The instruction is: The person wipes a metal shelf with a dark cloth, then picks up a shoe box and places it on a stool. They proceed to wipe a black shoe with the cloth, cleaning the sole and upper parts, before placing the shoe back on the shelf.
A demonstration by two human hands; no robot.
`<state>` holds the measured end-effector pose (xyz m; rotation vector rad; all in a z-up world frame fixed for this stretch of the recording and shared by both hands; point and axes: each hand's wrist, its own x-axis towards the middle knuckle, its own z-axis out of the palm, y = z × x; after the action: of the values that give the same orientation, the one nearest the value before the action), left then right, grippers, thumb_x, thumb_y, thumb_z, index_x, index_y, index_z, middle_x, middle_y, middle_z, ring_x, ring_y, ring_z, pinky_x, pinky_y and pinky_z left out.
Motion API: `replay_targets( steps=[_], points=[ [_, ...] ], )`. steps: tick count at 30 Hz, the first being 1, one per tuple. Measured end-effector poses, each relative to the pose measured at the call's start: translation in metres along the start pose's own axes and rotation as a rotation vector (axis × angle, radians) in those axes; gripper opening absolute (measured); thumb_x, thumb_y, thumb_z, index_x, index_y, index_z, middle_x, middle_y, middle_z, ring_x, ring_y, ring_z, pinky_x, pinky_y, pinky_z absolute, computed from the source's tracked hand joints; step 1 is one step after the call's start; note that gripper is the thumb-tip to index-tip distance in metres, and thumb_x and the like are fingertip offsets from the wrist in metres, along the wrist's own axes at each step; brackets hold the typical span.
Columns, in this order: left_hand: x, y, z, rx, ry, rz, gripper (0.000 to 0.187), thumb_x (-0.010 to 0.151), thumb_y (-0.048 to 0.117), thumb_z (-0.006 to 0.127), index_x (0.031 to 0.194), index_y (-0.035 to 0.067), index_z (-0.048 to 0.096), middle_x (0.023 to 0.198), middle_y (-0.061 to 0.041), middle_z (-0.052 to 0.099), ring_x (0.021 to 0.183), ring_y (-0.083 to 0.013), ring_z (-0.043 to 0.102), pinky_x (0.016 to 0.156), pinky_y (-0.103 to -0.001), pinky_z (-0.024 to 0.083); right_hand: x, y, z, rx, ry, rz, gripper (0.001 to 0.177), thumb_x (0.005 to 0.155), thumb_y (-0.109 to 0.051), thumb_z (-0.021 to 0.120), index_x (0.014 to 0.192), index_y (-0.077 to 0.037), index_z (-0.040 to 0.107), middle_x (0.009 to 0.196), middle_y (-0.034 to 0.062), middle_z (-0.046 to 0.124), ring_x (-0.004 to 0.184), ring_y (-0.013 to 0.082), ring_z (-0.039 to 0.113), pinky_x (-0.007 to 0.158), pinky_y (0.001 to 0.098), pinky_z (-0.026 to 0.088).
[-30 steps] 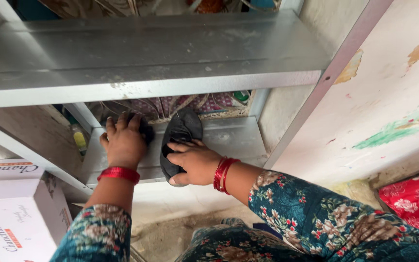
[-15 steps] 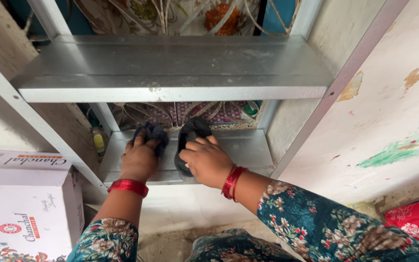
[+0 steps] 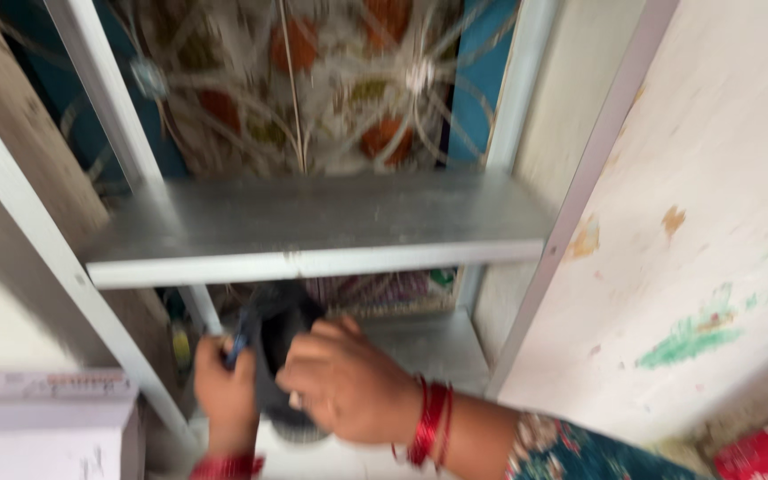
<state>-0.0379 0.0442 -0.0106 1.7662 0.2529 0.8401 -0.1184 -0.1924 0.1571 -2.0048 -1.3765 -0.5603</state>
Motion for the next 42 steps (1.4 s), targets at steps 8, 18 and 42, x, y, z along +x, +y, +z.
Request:
replay_targets(
  steps=[8, 18, 42],
  points=[
    [0.052, -0.008, -0.039, -0.304, -0.009, 0.723, 0.044, 0.067, 0.012, 0.077, 0.107, 0.003, 0.061, 0.092, -0.005, 0.062, 0.080, -0.0109, 0.055, 0.074, -0.025, 0.047, 0.028, -0.034, -0.054, 0.200, 0.095, -0.289, 0.009, 0.105, -0.015, 0.063, 0.107, -0.006, 0.066, 0.106, 0.0059, 0.062, 0.102, 0.0221, 0.058, 0.100, 0.0355, 0.044],
    [0.006, 0.148, -0.055, -0.197, 0.141, 0.573, 0.047, 0.072, 0.013, 0.071, 0.118, 0.007, 0.066, 0.102, -0.013, 0.060, 0.094, -0.0239, 0.060, 0.082, -0.035, 0.049, 0.032, -0.091, -0.117, 0.221, 0.316, -0.188, 0.011, 0.091, -0.014, 0.064, 0.089, -0.005, 0.069, 0.088, 0.0067, 0.063, 0.080, 0.0173, 0.061, 0.079, 0.0340, 0.050],
    [0.070, 0.279, -0.017, 0.534, -0.115, 0.940, 0.034, 0.077, 0.002, 0.063, 0.108, 0.009, 0.075, 0.113, -0.010, 0.072, 0.096, -0.0365, 0.061, 0.091, -0.044, 0.044, 0.107, 0.024, -0.088, -0.390, 0.304, 0.082, 0.046, 0.084, -0.008, 0.072, 0.129, -0.009, 0.061, 0.145, 0.0164, 0.052, 0.137, 0.0384, 0.045, 0.121, 0.0555, 0.026]
  ],
)
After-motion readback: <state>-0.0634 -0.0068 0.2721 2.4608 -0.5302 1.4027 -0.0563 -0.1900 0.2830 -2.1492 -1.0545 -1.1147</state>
